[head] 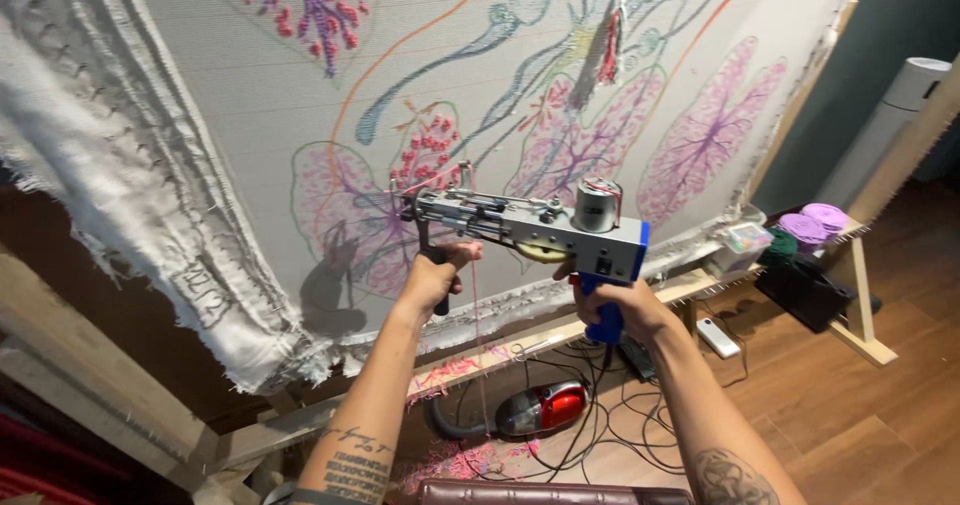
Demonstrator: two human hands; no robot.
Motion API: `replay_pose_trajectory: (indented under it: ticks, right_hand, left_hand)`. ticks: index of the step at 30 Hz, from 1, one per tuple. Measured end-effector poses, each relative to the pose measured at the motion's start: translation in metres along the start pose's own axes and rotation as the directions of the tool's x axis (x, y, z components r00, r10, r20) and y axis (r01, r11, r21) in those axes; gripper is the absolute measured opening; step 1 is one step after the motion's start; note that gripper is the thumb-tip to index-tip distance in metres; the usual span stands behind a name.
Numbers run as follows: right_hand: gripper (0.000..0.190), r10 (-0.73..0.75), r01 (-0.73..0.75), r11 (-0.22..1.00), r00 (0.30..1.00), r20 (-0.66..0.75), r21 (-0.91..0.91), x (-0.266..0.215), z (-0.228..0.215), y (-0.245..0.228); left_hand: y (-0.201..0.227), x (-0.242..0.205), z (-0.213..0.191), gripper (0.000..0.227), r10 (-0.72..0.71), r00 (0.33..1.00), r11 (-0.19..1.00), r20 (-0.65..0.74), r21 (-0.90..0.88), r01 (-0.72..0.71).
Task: Using a rug tufting gun to fill in a floral design on a vertical canvas frame.
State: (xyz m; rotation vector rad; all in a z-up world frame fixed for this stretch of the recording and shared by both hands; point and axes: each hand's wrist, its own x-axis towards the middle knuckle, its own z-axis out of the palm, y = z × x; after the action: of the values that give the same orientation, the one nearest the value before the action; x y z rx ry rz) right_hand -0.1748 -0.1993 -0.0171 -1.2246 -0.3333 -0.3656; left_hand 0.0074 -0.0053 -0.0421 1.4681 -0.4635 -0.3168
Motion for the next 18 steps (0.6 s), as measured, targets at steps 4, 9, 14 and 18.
replay_pose_trajectory:
  ticks: [4, 9, 14, 18]
  right_hand:
    - [0.027, 0.012, -0.012, 1.0, 1.0, 0.016, -0.01, 0.0, -0.002, -0.008]
    - [0.033, 0.018, -0.018, 1.0, 1.0, -0.009, -0.02, 0.0, -0.033, 0.008]
    - [0.035, 0.029, -0.028, 1.0, 0.999, -0.031, 0.011, -0.006, -0.029, 0.003]
    - [0.036, 0.011, -0.011, 1.0, 1.0, -0.01, -0.011, -0.006, -0.035, 0.008]
  left_hand:
    - [0.0, -0.001, 0.005, 0.023, 0.008, 1.0, 1.0, -0.006, 0.005, -0.008]
    - [0.006, -0.004, 0.012, 0.021, 0.029, 0.999, 1.0, 0.017, 0.011, -0.029]
    - [-0.001, 0.003, 0.013, 0.023, 0.02, 0.999, 1.0, 0.034, 0.014, -0.021]
    - [0.002, 0.0, 0.015, 0.019, 0.009, 0.999, 0.999, 0.033, 0.033, -0.01]
